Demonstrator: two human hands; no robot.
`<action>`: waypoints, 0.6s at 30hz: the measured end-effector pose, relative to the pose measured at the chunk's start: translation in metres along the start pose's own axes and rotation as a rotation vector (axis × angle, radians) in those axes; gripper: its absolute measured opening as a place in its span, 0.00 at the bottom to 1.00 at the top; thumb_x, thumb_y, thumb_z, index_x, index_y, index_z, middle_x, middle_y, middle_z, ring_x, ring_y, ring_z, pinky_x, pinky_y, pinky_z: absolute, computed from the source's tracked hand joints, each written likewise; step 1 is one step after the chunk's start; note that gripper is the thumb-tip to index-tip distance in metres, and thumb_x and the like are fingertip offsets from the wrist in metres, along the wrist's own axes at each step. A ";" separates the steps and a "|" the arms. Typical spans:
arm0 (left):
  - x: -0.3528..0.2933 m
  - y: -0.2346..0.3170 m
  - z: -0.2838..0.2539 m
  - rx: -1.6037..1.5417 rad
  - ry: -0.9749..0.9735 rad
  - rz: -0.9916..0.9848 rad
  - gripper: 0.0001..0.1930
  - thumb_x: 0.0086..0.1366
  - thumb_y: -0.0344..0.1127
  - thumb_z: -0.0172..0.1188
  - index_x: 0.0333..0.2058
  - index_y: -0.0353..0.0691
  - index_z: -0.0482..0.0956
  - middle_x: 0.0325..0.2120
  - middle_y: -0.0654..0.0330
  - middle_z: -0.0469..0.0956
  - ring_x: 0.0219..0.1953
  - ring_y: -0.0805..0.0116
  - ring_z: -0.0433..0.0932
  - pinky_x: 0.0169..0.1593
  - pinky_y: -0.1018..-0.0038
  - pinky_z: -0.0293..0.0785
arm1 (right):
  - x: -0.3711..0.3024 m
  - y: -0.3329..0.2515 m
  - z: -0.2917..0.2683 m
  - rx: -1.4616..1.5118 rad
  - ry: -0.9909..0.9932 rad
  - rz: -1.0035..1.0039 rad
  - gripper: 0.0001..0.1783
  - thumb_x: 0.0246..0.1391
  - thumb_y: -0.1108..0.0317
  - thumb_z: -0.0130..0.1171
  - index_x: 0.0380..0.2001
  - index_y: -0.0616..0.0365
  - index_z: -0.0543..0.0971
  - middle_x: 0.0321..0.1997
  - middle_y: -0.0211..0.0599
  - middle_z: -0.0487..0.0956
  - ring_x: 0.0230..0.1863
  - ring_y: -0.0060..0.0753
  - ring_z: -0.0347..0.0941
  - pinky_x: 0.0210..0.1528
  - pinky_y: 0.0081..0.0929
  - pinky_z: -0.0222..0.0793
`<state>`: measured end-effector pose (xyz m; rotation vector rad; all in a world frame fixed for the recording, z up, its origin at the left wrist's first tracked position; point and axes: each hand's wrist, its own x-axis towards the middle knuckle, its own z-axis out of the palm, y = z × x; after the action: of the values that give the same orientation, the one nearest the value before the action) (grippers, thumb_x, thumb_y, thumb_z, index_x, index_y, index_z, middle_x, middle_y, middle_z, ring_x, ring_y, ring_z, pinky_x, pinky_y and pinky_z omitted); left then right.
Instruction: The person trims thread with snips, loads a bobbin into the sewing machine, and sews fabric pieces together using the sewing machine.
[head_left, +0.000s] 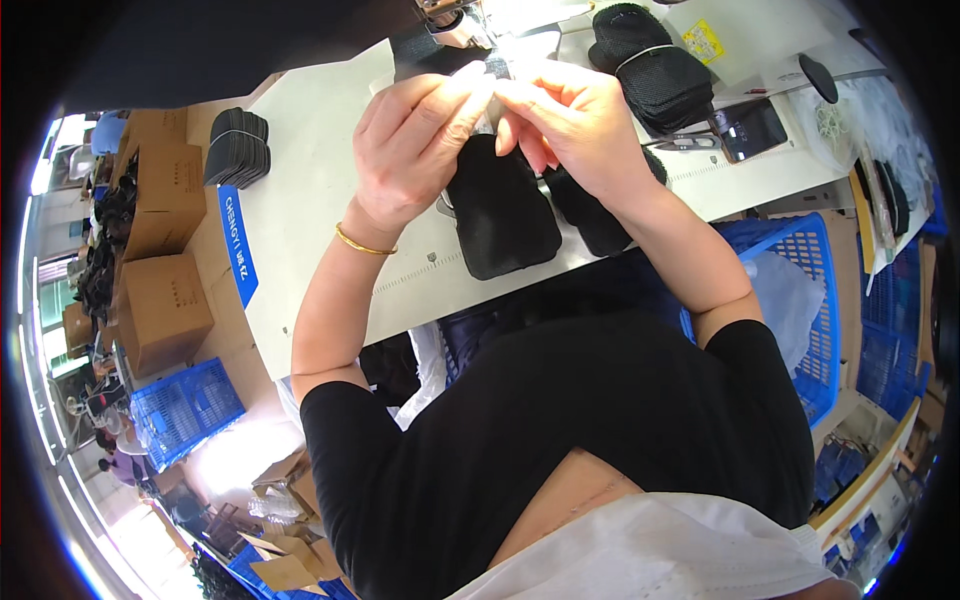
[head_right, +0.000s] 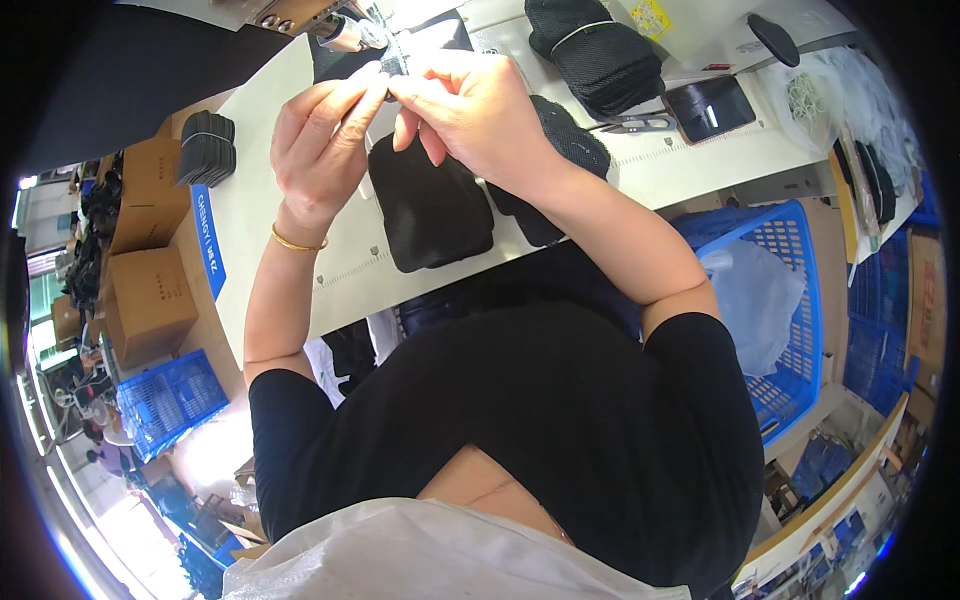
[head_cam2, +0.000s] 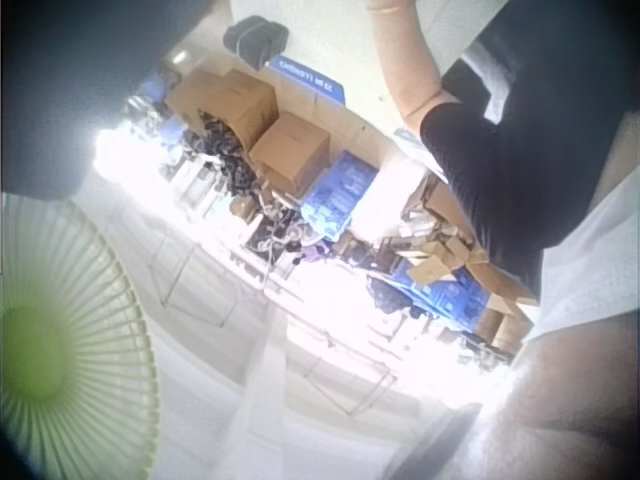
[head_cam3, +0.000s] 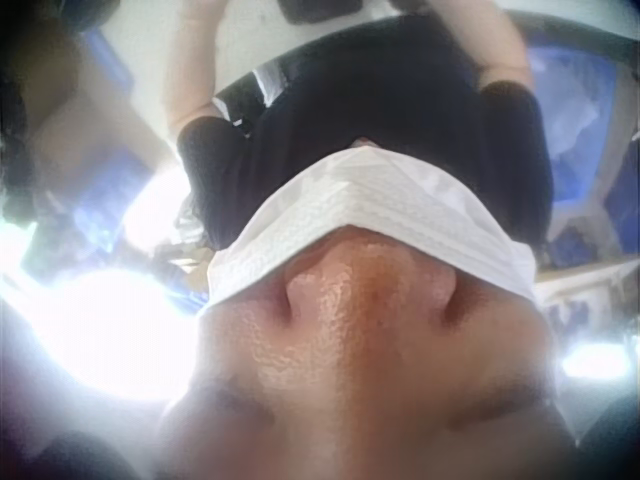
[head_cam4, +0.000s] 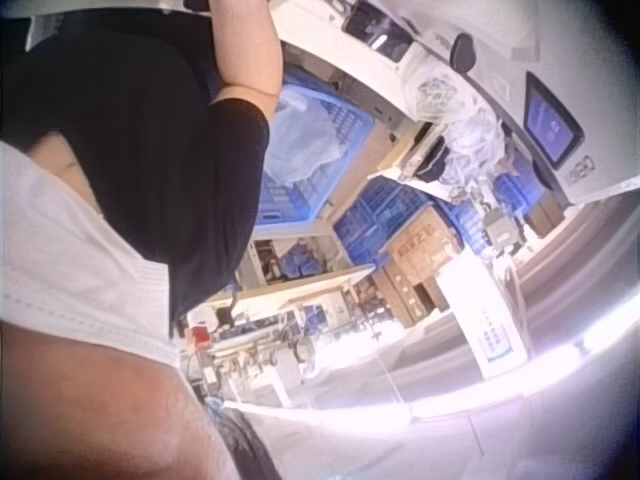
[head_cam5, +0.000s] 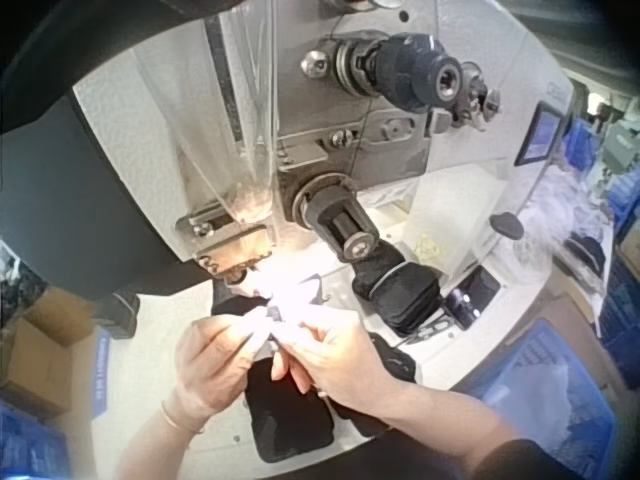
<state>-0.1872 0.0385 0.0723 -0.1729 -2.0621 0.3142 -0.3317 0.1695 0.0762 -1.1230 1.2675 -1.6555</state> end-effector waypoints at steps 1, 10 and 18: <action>0.000 -0.002 0.000 0.008 -0.006 0.002 0.17 0.41 0.23 0.63 0.35 0.36 0.84 0.39 0.61 0.82 0.38 0.65 0.79 0.36 0.72 0.75 | 0.001 0.001 0.001 -0.017 0.002 -0.002 0.14 0.62 0.66 0.57 0.23 0.61 0.78 0.19 0.32 0.81 0.13 0.12 0.66 0.17 0.14 0.58; 0.000 -0.007 0.008 0.036 0.022 -0.032 0.18 0.40 0.24 0.62 0.35 0.36 0.85 0.37 0.62 0.83 0.37 0.65 0.78 0.34 0.72 0.74 | -0.005 -0.003 0.000 0.043 0.003 0.043 0.11 0.61 0.66 0.56 0.33 0.62 0.82 0.22 0.34 0.82 0.14 0.14 0.68 0.18 0.15 0.60; 0.008 0.002 0.013 0.108 0.045 -0.080 0.16 0.41 0.23 0.62 0.35 0.35 0.84 0.34 0.62 0.81 0.38 0.64 0.78 0.35 0.71 0.74 | -0.007 0.001 -0.004 0.056 -0.035 0.021 0.10 0.60 0.69 0.54 0.33 0.63 0.82 0.22 0.35 0.82 0.14 0.15 0.68 0.18 0.15 0.60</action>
<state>-0.2030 0.0406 0.0725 -0.0310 -1.9958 0.3682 -0.3334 0.1771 0.0729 -1.0973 1.1998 -1.6391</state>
